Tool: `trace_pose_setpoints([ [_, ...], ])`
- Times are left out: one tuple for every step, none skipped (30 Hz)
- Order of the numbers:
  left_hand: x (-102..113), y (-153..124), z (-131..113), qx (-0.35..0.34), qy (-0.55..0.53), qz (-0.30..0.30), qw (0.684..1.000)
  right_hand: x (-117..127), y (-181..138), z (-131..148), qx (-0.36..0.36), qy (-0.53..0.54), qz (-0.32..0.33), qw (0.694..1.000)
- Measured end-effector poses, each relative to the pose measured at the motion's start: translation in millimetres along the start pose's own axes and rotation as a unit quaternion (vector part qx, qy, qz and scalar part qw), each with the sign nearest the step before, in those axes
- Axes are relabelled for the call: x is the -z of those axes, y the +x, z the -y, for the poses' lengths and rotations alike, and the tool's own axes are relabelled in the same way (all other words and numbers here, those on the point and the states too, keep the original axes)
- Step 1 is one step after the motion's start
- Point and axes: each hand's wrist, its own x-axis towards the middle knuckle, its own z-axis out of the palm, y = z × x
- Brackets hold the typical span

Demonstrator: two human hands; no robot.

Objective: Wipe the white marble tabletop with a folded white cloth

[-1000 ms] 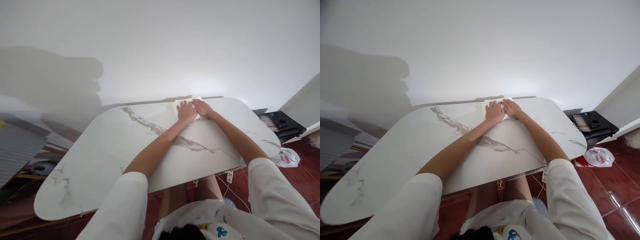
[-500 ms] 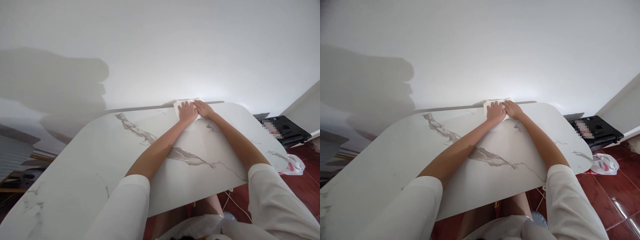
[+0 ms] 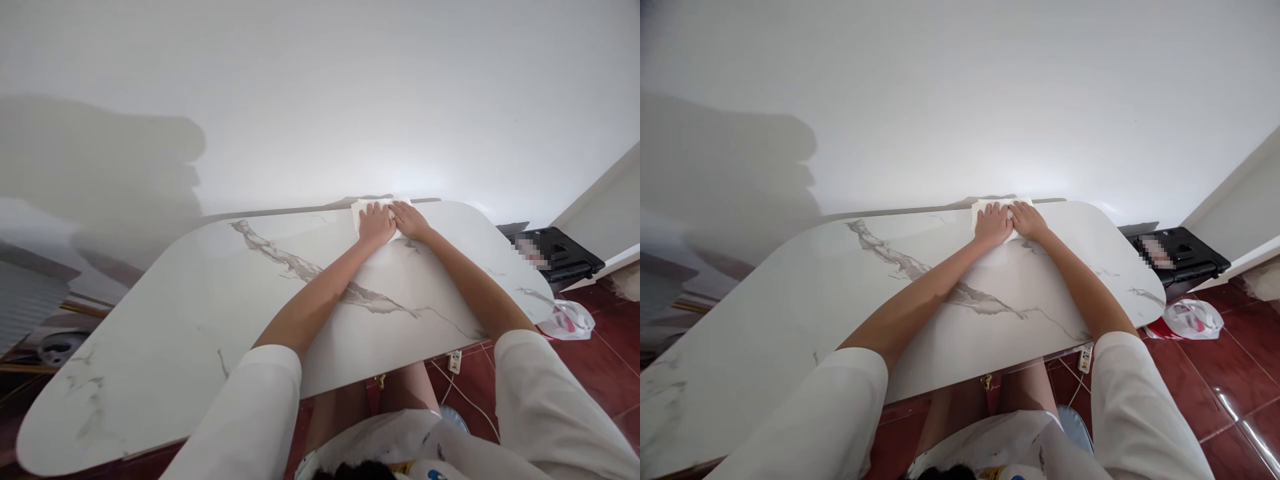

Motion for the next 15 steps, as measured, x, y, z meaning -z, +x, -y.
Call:
trace_pose_setpoints([
  [1,-4,-2,-0.001,-0.001,0.003,1.000,2,-5,2,0.000,-0.001,-0.001,1.000],
  [2,-8,-5,-0.001,-0.003,0.006,1.000,4,-10,4,-0.001,-0.002,-0.002,1.000],
  [3,-12,-7,-0.002,-0.004,0.008,1.000,6,-14,6,-0.002,-0.002,-0.003,1.000],
  [4,-16,-9,-0.002,-0.005,0.010,1.000,8,-19,8,-0.003,-0.002,-0.002,1.000],
  [6,-20,-11,-0.003,-0.006,0.011,1.000,9,-23,10,-0.006,-0.002,-0.001,1.000],
  [7,-25,-12,-0.003,-0.005,0.010,1.000,11,-28,13,-0.009,-0.002,0.001,1.000],
  [9,-30,-14,-0.005,-0.005,0.008,1.000,12,-32,15,-0.010,0.000,0.002,1.000],
  [10,-34,-15,-0.007,-0.004,0.006,1.000,12,-36,17,-0.010,0.001,0.001,1.000],
  [12,-39,-16,-0.008,-0.003,0.005,1.000,13,-41,19,-0.009,0.004,-0.001,1.000],
  [13,-44,-17,-0.009,-0.002,0.007,1.000,13,-45,21,-0.006,0.007,-0.004,1.000],
  [15,-49,-18,-0.009,0.000,0.009,1.000,13,-49,22,-0.002,0.010,-0.007,1.000],
  [16,-55,-19,-0.009,0.001,0.011,1.000,13,-54,24,0.002,0.012,-0.009,1.000],
  [18,-60,-21,-0.009,0.001,0.013,1.000,13,-59,26,0.005,0.013,-0.010,1.000],
  [19,-66,-22,-0.008,0.002,0.014,1.000,14,-64,29,0.007,0.014,-0.011,1.000],
  [21,-72,-23,-0.007,0.003,0.016,1.000,15,-69,32,0.008,0.015,-0.010,1.000],
])
